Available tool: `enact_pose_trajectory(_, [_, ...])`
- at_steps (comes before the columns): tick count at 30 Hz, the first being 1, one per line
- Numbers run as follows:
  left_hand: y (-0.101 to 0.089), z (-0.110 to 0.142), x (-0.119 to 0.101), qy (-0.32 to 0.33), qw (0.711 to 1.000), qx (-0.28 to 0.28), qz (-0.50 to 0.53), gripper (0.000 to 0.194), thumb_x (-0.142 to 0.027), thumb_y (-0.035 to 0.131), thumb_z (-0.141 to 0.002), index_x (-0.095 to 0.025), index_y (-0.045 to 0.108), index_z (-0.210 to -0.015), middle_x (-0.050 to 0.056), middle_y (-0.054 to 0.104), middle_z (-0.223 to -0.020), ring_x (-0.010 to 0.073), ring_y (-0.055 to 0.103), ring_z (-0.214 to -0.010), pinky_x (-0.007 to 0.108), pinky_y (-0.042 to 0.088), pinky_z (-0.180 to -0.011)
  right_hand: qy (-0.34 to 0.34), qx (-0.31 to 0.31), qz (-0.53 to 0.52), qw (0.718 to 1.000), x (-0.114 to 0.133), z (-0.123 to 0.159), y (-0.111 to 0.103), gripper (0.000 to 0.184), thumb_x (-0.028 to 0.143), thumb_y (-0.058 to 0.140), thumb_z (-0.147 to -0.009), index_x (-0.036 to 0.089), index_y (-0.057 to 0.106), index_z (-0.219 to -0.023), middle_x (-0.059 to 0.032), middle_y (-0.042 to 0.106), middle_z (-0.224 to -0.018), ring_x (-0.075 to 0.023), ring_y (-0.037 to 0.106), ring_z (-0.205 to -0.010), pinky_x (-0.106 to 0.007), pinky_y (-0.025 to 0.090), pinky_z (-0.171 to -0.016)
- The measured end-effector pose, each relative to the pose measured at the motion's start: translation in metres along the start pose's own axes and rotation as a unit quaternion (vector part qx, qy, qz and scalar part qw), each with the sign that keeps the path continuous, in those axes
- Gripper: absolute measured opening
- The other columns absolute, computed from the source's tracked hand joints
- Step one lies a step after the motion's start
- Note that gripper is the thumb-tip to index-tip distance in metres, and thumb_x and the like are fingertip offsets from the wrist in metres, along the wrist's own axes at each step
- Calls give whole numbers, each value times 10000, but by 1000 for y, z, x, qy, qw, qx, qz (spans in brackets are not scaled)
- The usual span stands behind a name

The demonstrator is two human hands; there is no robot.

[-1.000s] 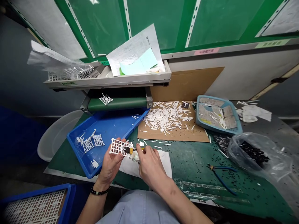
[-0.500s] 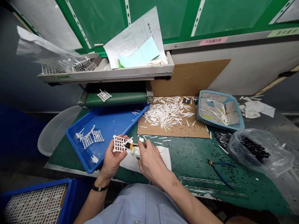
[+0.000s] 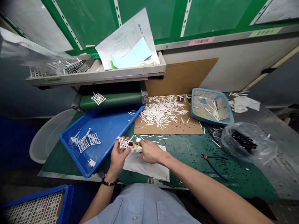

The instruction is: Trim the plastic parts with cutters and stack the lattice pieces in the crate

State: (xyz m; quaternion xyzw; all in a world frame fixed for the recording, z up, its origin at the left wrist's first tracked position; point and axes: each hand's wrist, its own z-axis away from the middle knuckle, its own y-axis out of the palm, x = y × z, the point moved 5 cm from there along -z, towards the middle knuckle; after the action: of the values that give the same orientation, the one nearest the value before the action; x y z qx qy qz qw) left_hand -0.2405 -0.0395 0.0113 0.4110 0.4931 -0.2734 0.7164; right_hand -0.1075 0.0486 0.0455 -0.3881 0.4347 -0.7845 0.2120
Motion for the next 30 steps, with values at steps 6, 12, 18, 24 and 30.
enact_pose_trajectory(6, [-8,-4,43,-32,999,-35,16,615,-298,768,-711,-177,492,-1248,153,558,-1327,241,533,-1232,374,409,-1052,25,69,17,997,-23,-14,26,267,267,498,-793,162,601,-1017,-159,695,-915,-291,656,-797,-309,370,-596])
enact_pose_trajectory(12, [-10,-10,68,-53,996,-37,57,526,-322,751,-729,-172,551,-1191,142,593,-1278,208,576,-1161,346,429,-1010,60,85,25,994,-34,-26,39,310,283,500,-792,148,635,-1035,-188,698,-930,-321,668,-831,-330,413,-630])
enact_pose_trajectory(18, [-15,-2,60,-97,981,-81,145,383,-265,730,-706,-149,634,-1057,127,678,-1128,225,632,-1063,367,460,-967,79,71,-3,994,-38,-30,31,331,358,507,-807,144,641,-1020,-189,697,-980,-320,657,-925,-342,428,-714])
enact_pose_trajectory(24, [-60,58,8,-142,975,-133,107,404,-274,772,-692,-145,628,-1048,119,698,-1074,232,665,-985,352,516,-884,50,38,-38,997,-23,-11,6,314,369,446,-855,189,577,-1076,-120,681,-1051,-265,639,-944,-313,428,-728])
enact_pose_trajectory(30, [-235,182,-70,-58,904,-422,-34,614,-265,812,-600,-236,524,-1141,21,703,-914,194,681,-829,294,551,-730,63,23,-163,984,-23,12,26,449,555,419,-844,253,544,-1152,-100,653,-1171,-279,623,-1029,-357,477,-828])
